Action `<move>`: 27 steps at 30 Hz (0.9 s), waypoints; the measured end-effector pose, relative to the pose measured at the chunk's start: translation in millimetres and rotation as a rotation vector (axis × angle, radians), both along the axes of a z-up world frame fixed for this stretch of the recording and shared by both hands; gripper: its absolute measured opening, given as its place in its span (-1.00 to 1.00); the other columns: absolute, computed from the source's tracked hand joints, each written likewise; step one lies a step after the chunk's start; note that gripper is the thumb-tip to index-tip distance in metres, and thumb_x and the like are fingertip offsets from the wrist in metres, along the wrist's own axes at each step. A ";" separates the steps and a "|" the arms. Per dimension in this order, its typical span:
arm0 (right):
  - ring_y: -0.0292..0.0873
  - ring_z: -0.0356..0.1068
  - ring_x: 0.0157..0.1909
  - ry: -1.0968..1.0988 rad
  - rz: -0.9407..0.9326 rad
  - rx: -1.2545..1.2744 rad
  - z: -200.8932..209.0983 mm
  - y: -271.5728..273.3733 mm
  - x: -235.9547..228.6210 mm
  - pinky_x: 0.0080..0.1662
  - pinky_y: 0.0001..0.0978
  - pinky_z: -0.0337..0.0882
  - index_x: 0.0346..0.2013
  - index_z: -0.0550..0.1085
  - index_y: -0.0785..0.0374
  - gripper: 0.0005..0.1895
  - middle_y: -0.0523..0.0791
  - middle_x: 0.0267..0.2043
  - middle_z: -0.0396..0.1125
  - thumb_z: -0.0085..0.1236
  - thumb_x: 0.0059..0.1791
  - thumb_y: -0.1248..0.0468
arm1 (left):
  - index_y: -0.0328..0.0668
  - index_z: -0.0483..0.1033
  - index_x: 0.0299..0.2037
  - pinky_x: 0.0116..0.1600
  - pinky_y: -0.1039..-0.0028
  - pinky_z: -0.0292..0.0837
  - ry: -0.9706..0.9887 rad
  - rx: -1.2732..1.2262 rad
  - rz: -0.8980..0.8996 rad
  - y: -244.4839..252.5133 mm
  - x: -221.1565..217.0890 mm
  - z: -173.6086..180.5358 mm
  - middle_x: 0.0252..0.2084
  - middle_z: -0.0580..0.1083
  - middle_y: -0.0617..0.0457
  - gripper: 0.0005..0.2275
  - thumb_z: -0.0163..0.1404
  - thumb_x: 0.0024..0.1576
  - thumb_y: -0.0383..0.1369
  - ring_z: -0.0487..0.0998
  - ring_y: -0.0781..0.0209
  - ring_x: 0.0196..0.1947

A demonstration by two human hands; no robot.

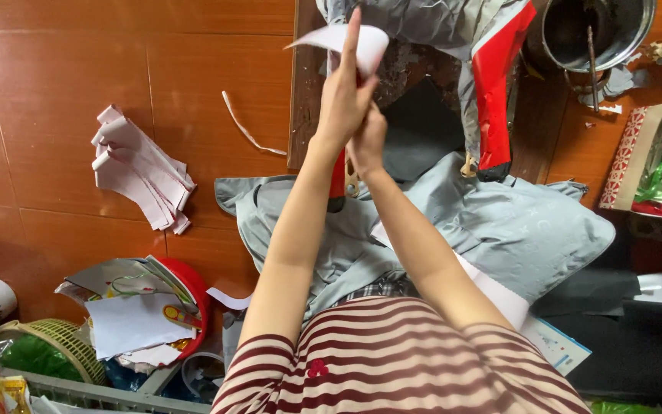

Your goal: Wrapping colored paper around a bamboo and paper giraffe frame using glue.

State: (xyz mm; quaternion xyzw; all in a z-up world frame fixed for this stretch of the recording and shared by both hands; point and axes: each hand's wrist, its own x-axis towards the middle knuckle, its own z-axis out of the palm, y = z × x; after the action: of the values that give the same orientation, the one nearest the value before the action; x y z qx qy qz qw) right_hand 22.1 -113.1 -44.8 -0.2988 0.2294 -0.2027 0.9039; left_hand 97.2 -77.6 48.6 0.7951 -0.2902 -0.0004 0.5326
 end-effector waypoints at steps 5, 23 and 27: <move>-0.23 0.50 -0.25 0.212 0.019 0.087 14.5 -18.1 0.9 -0.14 -0.40 0.51 -0.20 0.58 0.43 -0.80 -0.08 -0.24 0.52 0.07 0.06 0.33 | -0.02 0.20 0.46 0.35 0.26 0.53 0.111 -0.329 0.071 48.2 -12.6 -80.3 0.25 0.50 -0.34 -0.52 0.00 0.40 -0.64 0.57 -0.10 0.24; -0.15 0.52 -0.09 0.250 0.119 -0.907 -57.4 -37.5 -4.5 -0.04 -0.34 0.49 0.03 0.52 0.37 -0.58 -0.06 -0.10 0.53 0.01 0.14 0.05 | -0.25 0.17 0.27 -0.04 0.07 0.52 0.468 0.434 0.165 42.7 -17.5 -71.9 -0.16 0.57 -0.37 -0.44 0.14 0.09 -0.34 0.61 -0.37 -0.14; -0.22 0.45 -0.19 0.349 0.480 -1.005 -20.6 -38.4 48.0 -0.10 -0.38 0.42 -0.09 0.51 0.34 -0.62 -0.12 -0.27 0.45 -0.04 0.21 0.05 | -0.20 0.22 0.35 -0.03 0.08 0.54 0.516 0.405 0.180 47.0 -19.5 -76.4 -0.13 0.61 -0.31 -0.59 -0.03 0.33 -0.31 0.67 -0.28 -0.12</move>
State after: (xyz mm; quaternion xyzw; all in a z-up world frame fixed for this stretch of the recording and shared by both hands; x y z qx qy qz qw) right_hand 70.1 -151.5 -65.3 -0.7636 0.1766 -0.0236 0.6206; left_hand 77.7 -30.6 -27.7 0.8809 -0.0688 -0.2122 0.4174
